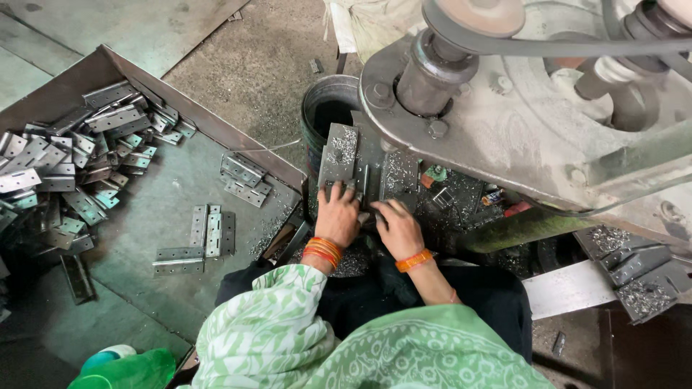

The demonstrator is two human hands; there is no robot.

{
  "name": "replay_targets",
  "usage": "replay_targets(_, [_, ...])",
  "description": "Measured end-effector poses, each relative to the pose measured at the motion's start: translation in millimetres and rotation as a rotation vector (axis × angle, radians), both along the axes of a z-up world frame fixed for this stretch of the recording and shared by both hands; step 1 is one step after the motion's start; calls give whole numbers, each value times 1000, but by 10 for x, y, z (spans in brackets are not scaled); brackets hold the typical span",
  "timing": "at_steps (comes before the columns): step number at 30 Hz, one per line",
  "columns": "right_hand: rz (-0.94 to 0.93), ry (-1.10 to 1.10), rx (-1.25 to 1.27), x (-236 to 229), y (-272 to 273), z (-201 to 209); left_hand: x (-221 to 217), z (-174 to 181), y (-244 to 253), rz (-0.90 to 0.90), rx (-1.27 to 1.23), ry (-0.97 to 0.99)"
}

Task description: The person operates a manual press machine to process small metal brackets. They pick up brackets from a pile, place them into the machine's die, and pull a lever to activate the press. After processing, the person removes the bracket and places it into a collection bin. The task is performed repeatedly in a continuous loop.

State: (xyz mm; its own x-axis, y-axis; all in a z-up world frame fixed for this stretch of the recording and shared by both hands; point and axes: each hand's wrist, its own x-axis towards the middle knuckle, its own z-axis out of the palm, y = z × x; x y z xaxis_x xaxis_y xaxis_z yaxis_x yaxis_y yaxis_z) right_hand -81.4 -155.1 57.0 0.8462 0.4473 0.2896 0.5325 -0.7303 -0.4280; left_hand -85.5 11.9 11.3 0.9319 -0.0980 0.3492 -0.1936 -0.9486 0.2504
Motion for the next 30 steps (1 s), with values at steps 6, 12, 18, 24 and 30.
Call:
replay_targets(6, [49,202,-247,-664,-332,218,170,-198,-120,21,75,2])
replay_targets(12, [-161,379,-386,-1061,-408,-482,266,-122,-190,62,112,49])
replay_targets(18, [-253,508,-214,-1252,-547,-1272,220,-91,-156,61,99,-22])
replay_targets(24, [-114,500,-166,-1051,-639,-969,267,-207,-141,73,91,-61])
replay_targets(30, [-150,521,-305,-901,-574,-666,530,-271,-163,69,-2,-31])
